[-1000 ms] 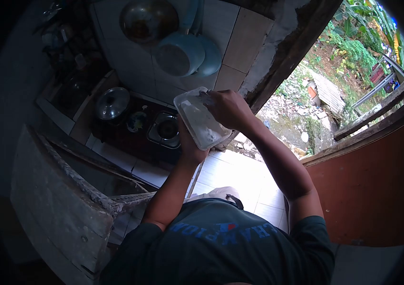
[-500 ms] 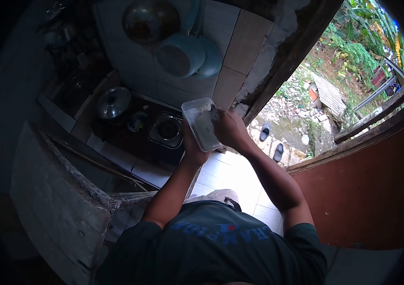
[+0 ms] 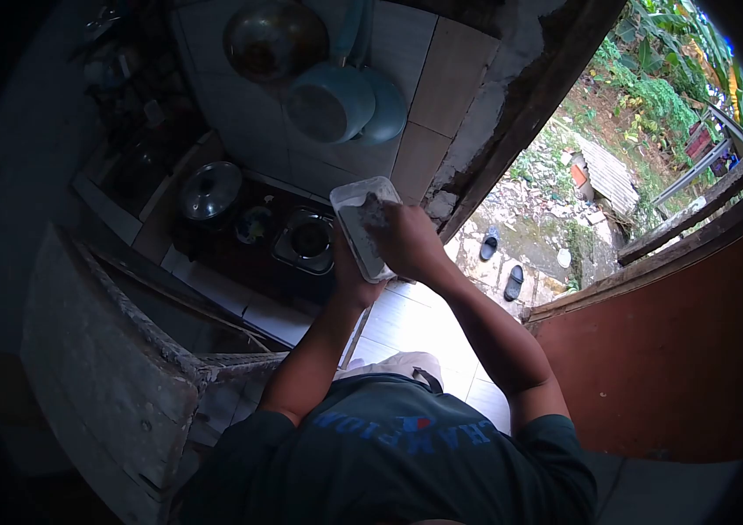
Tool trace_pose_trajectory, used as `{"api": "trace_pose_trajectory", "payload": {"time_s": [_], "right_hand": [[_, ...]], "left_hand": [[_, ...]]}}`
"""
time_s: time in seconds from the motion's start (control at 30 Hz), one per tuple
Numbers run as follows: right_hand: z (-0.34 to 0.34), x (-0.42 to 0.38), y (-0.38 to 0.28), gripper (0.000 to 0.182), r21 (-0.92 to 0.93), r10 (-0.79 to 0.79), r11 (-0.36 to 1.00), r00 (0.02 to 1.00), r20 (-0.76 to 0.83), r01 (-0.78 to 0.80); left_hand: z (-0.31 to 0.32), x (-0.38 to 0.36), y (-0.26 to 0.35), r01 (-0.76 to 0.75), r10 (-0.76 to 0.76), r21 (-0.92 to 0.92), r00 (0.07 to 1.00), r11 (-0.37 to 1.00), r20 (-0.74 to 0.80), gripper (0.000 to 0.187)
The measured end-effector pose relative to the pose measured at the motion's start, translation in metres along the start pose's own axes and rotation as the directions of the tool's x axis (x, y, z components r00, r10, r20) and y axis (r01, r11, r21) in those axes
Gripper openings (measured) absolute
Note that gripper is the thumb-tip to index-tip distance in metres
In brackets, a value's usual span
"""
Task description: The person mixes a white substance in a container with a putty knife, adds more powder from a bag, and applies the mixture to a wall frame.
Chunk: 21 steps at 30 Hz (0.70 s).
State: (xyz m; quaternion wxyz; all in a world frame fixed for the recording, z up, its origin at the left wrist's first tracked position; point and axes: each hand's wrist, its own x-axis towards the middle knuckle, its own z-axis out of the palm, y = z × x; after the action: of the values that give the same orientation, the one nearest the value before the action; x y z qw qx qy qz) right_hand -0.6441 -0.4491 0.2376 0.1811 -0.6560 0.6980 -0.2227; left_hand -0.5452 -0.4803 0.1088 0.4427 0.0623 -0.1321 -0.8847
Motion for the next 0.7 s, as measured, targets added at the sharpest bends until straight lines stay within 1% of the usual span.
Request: {"api": "trace_pose_trajectory", "payload": {"time_s": [0.03,0.07,0.1,0.17,0.23,0.27,0.3,0.37,0.4,0.47,0.5,0.57,0.63,0.7], "right_hand": [[0.004,0.001,0.002,0.032,0.002,0.005,1.0,1.0,-0.002,-0.005],[0.011,0.002,0.008,0.033,-0.021,-0.005,1.0,1.0,0.01,0.006],[0.015,0.004,0.011,0.034,-0.045,-0.017,0.999,1.0,0.023,0.018],[0.014,0.004,0.016,0.032,-0.038,0.007,0.999,1.0,0.022,-0.006],[0.011,0.007,0.019,0.026,-0.021,-0.019,1.0,0.997,-0.068,0.018],[0.006,0.007,0.017,0.023,-0.002,0.016,1.0,0.996,-0.088,-0.017],[0.002,0.007,0.015,0.023,0.001,0.016,1.0,0.996,-0.092,-0.016],[-0.002,0.008,0.015,0.023,0.091,-0.044,0.994,0.988,-0.146,0.058],[-0.001,0.004,0.012,0.023,0.094,-0.041,0.994,0.988,-0.148,0.055],[0.008,-0.005,0.002,0.025,0.101,-0.068,0.992,0.991,-0.116,0.08],[0.011,-0.006,0.0,0.025,0.103,-0.063,0.992,0.991,-0.12,0.075],[0.014,-0.008,-0.003,0.027,0.025,0.003,1.0,0.998,-0.067,-0.002],[0.017,-0.003,0.006,0.029,0.026,-0.003,1.0,0.998,-0.068,0.004],[0.014,-0.001,0.01,0.029,-0.003,0.023,1.0,0.997,-0.07,-0.023]], "left_hand": [[0.003,-0.001,0.0,0.009,-0.009,-0.026,1.0,1.0,0.016,0.069],[0.005,-0.005,0.001,0.02,-0.019,-0.012,0.997,1.0,0.073,0.067],[0.008,-0.009,0.001,0.021,-0.021,-0.012,0.997,1.0,0.073,0.067],[0.017,-0.019,0.004,0.028,-0.033,0.064,0.996,0.998,0.085,0.066],[0.023,-0.023,0.005,0.024,-0.028,0.056,0.997,0.998,0.073,0.065],[0.025,-0.022,0.005,0.021,-0.024,0.045,0.997,0.999,0.067,0.065],[0.024,-0.021,0.007,0.022,-0.026,0.05,0.997,0.999,0.069,0.065],[0.018,-0.018,0.007,0.058,-0.057,-0.018,0.997,0.998,0.047,0.065],[0.013,-0.016,0.007,0.062,-0.061,-0.016,0.997,0.998,0.046,0.065],[0.007,-0.012,0.008,0.086,-0.072,-0.061,0.979,0.994,0.193,0.064],[0.004,-0.011,0.006,0.092,-0.079,-0.059,0.978,0.994,0.194,0.064],[0.008,-0.009,0.002,0.022,-0.022,0.009,1.0,1.0,0.018,0.064],[0.011,-0.012,0.003,0.056,-0.056,0.003,0.997,0.998,0.047,0.063],[0.015,-0.016,0.003,0.091,-0.091,0.0,0.993,0.996,0.076,0.063]]}}
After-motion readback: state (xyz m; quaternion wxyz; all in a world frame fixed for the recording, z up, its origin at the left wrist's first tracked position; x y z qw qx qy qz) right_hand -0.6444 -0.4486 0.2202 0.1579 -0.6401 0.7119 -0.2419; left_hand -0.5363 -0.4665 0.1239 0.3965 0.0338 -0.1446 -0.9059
